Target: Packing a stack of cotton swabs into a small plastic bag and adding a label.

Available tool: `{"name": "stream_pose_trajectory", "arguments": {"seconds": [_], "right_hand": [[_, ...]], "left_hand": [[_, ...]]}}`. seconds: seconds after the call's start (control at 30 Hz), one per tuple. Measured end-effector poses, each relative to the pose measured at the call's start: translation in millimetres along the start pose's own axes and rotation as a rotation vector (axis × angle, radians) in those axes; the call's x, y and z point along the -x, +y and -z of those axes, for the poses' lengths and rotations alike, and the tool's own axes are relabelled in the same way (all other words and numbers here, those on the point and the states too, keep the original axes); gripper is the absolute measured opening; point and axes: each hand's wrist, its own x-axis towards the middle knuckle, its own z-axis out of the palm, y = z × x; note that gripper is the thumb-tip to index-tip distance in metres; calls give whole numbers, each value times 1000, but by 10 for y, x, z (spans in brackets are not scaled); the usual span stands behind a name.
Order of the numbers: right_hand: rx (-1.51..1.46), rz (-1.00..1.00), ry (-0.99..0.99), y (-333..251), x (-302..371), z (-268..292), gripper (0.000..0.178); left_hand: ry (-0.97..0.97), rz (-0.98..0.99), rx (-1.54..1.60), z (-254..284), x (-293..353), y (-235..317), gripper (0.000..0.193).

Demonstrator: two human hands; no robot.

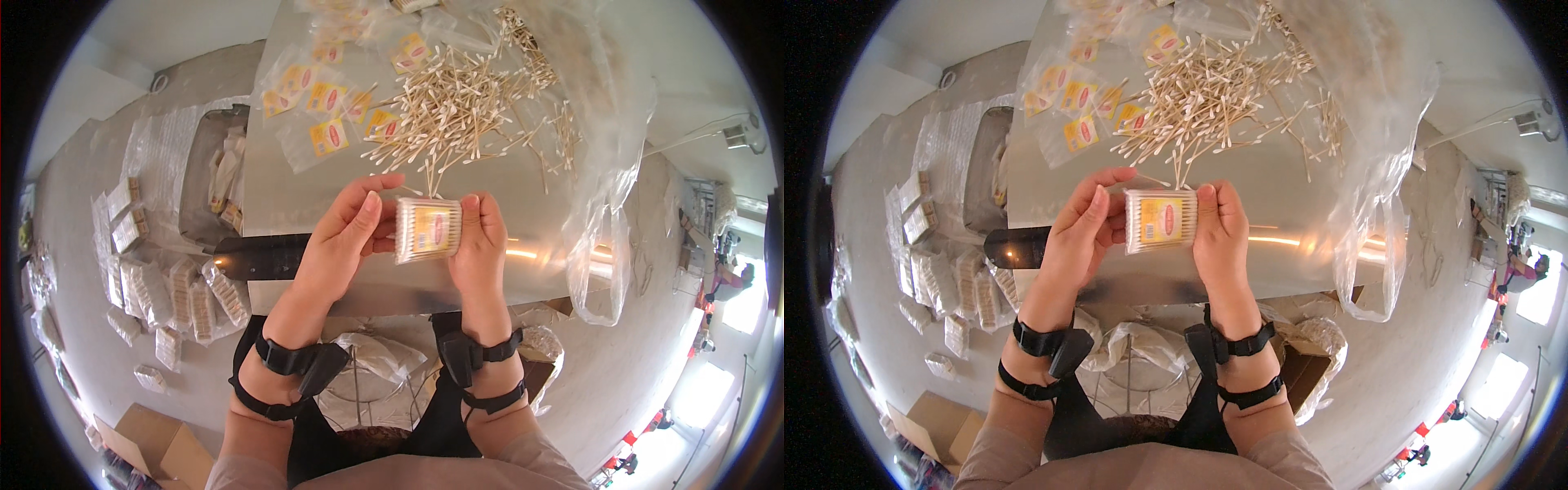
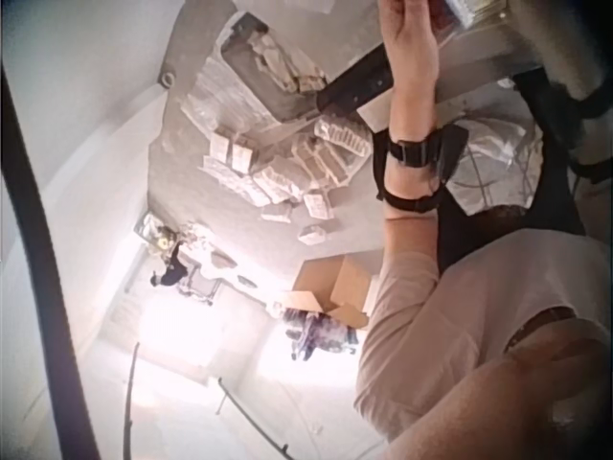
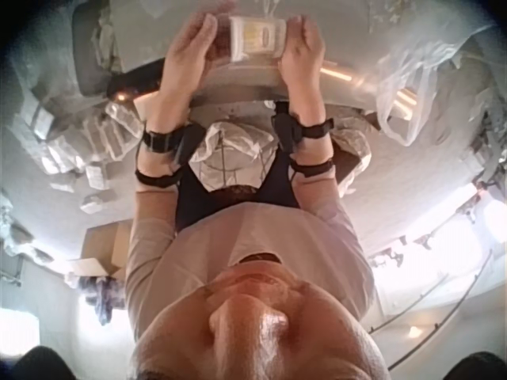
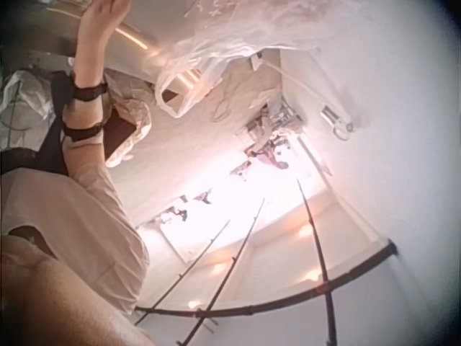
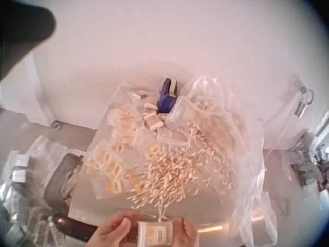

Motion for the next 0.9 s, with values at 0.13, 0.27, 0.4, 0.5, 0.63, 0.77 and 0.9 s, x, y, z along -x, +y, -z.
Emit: {"name": "stream_pose_trajectory", "arguments": {"seconds": [0.13,0.27,0.4,0.5,0.63,0.77,0.9], "right_hand": [[-323,-24,-16,-53,-10,-33,27],[-514,-212,67,-102,24,-111,26],[-540,-228,-36,-32,43,-107,24],[-625,-234,-90,15,35,-83,24],[-682,-228,-128,38,26,-72,24],[-698,-223,-152,47,22,-79,24],[-658,-218,-128,4,24,-145,24]], "left_hand": [[-197,-143,-9,-115,54,-35,58],[-253,-262,-244,-229,102,-42,71],[-164,-336,-437,-256,128,-21,71],[-153,-389,-503,-264,135,-24,72],[-188,-367,-564,-262,135,-15,75],[-162,-397,-636,-291,152,31,76],[-120,-443,-744,-299,161,35,79]]}}
